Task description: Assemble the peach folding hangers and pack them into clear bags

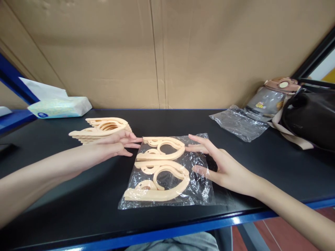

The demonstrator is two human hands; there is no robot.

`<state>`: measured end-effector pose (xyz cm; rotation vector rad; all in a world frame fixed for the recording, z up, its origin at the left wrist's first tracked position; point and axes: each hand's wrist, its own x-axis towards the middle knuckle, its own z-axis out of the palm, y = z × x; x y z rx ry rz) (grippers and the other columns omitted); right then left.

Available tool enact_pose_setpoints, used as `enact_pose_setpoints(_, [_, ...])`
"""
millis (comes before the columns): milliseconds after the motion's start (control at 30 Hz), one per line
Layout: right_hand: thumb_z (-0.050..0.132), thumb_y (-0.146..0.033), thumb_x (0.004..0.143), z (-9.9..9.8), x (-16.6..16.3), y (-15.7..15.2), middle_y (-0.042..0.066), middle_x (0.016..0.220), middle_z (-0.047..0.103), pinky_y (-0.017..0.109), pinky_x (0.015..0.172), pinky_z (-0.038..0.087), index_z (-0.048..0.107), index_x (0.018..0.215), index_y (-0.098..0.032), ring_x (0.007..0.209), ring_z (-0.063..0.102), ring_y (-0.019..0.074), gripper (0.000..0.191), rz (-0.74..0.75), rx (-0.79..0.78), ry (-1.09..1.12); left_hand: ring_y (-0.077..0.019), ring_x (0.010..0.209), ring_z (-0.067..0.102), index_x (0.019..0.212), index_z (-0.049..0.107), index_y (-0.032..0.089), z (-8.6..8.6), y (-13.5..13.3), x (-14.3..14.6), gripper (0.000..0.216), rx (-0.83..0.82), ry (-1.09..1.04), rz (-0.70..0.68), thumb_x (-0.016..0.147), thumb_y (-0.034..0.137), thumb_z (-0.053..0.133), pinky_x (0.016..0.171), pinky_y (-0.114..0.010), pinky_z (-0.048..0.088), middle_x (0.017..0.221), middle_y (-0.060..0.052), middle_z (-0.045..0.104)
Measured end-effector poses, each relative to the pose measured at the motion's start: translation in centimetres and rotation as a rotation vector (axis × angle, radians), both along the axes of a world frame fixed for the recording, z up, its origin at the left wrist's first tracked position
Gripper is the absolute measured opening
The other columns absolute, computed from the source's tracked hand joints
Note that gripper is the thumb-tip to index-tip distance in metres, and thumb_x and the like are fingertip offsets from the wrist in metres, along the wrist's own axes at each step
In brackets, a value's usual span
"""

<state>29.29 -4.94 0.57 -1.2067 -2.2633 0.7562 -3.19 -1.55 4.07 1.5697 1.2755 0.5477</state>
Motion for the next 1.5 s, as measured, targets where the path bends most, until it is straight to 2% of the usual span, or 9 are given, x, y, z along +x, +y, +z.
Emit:
enact_pose_setpoints(200, [0.058, -0.038, 0.090, -0.1, 0.1, 0.0, 0.004, 0.141, 0.054, 0.047, 0.109, 0.038, 0.019, 0.147, -0.038, 0.131, 0.048, 0.0236, 0.069, 0.019, 0.007, 0.005, -0.0237, 0.128, 0.051, 0.106, 0.054, 0.024, 0.6, -0.3, 0.5, 0.035, -0.011, -0.033, 0.014, 0.074, 0.037, 0.059, 0.098, -0.033, 0.049, 0.133, -0.006, 0.058])
enact_pose_setpoints(300, [0.058, -0.038, 0.091, -0.1, 0.1, 0.0, 0.006, 0.141, 0.054, 0.048, 0.110, 0.037, 0.018, 0.148, -0.036, 0.132, 0.048, 0.0245, 0.069, 0.017, 0.016, -0.008, -0.0245, 0.128, 0.050, 0.110, 0.052, 0.023, 0.1, 0.0, 0.5, 0.038, -0.013, -0.017, 0.002, 0.075, 0.036, 0.055, 0.097, -0.034, 0.049, 0.134, -0.007, 0.057])
enact_pose_setpoints(533, [0.055, -0.039, 0.092, -0.1, 0.0, 0.0, 0.009, 0.140, 0.055, 0.051, 0.109, 0.037, 0.020, 0.149, -0.031, 0.131, 0.048, 0.0266, 0.067, 0.012, 0.052, -0.039, -0.0234, 0.119, 0.055, 0.119, 0.043, 0.025, -2.3, 0.2, 0.1, 0.043, 0.244, 0.074, -0.060, 0.077, 0.025, 0.049, 0.096, -0.041, 0.046, 0.140, -0.007, 0.046])
enact_pose_setpoints(667, [0.051, -0.038, 0.094, 0.0, 0.2, 0.1, 0.007, 0.138, 0.057, 0.052, 0.109, 0.037, 0.016, 0.149, -0.033, 0.131, 0.048, 0.0266, 0.065, -0.033, 0.058, -0.063, -0.0205, 0.100, 0.060, 0.114, 0.049, 0.024, -0.6, -0.6, 0.5, 0.034, 0.430, 0.133, -0.032, 0.080, 0.020, 0.044, 0.086, -0.036, 0.048, 0.120, -0.005, 0.058])
enact_pose_setpoints(833, [0.050, -0.039, 0.094, 0.4, 0.2, 0.2, 0.006, 0.136, 0.059, 0.053, 0.102, 0.044, 0.011, 0.150, -0.034, 0.126, 0.053, 0.0297, 0.069, -0.081, 0.039, -0.085, -0.0147, 0.072, 0.060, 0.092, 0.057, 0.022, 1.8, -0.7, 0.5, 0.014, 0.628, 0.254, -0.129, 0.085, 0.022, 0.044, 0.063, -0.026, 0.043, 0.087, 0.001, 0.066])
enact_pose_setpoints(933, [0.050, -0.041, 0.094, 0.7, -0.2, 0.3, 0.007, 0.134, 0.060, 0.054, 0.102, 0.044, 0.014, 0.150, -0.033, 0.124, 0.055, 0.0297, 0.067, -0.074, 0.009, -0.054, -0.0147, 0.068, 0.060, 0.087, 0.057, 0.022, 1.3, -0.2, 0.1, 0.010, 0.556, 0.383, -0.131, 0.086, 0.026, 0.049, 0.059, -0.025, 0.040, 0.077, 0.003, 0.068])
enact_pose_setpoints(1067, [0.050, -0.042, 0.094, 0.8, -0.8, 0.2, 0.007, 0.131, 0.063, 0.051, 0.105, 0.043, 0.018, 0.149, -0.032, 0.126, 0.054, 0.0272, 0.065, -0.073, -0.025, 0.034, -0.0163, 0.076, 0.065, 0.086, 0.056, 0.022, -0.2, 0.1, -0.1, 0.010, 0.393, 0.369, -0.199, 0.086, 0.030, 0.051, 0.062, -0.024, 0.042, 0.080, 0.003, 0.070])
enact_pose_setpoints(1233, [0.053, -0.043, 0.092, 0.4, -0.8, 0.1, 0.007, 0.130, 0.064, 0.053, 0.112, 0.032, 0.017, 0.150, -0.031, 0.128, 0.052, 0.0262, 0.069, -0.053, 0.003, 0.041, -0.0160, 0.075, 0.064, 0.086, 0.057, 0.022, -0.4, -0.2, 0.3, 0.011, 0.386, 0.384, -0.188, 0.085, 0.033, 0.054, 0.058, -0.023, 0.041, 0.081, 0.002, 0.070])
enact_pose_setpoints(1500, [0.052, -0.042, 0.093, 0.4, -0.9, 0.0, 0.007, 0.136, 0.059, 0.050, 0.109, 0.039, 0.017, 0.151, -0.032, 0.127, 0.053, 0.0267, 0.069, -0.039, 0.044, -0.009, -0.0151, 0.069, 0.065, 0.084, 0.057, 0.023, 0.1, -0.4, 0.3, 0.012, 0.380, 0.379, -0.184, 0.086, 0.034, 0.052, 0.059, -0.024, 0.040, 0.075, 0.004, 0.072])
